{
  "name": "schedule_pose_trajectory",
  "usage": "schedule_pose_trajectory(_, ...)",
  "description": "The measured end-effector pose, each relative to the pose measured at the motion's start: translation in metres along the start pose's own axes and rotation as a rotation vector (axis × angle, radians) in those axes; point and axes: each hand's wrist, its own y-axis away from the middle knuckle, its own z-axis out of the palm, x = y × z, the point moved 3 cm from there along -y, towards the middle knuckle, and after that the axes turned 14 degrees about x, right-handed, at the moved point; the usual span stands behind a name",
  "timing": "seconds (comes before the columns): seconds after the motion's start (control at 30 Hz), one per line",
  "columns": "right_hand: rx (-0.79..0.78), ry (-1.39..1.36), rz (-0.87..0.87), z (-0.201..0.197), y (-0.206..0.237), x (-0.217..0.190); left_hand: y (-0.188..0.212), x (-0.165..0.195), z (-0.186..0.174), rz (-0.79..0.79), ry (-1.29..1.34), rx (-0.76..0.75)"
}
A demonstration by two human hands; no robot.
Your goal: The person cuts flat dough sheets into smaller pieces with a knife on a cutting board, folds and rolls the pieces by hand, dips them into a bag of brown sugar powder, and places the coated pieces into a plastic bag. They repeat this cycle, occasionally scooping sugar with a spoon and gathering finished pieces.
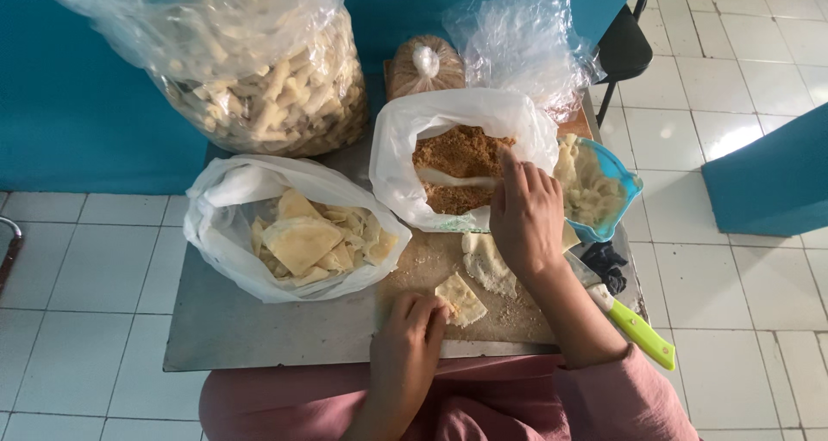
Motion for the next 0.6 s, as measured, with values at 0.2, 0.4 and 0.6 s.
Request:
schedule_pose_trajectory(0.2,0.062,-0.046,0.006,-0.025,0.019,-0.008,-0.003,0.0,0.0,0.0,0.018,-0.018)
schedule_pose_trajectory(0.4,-0.545,-0.066,0.284,-0.053,0.09,-0.026,-0.003,-0.004,0.002,-0.037,0.022,-0.031)
schedule_pose_trajectory(0.6,-0.513,-0.143,0.355,-0.046,0.097,-0.035,-0.002,-0.004,0.001,-0.087,0.057,-0.083)
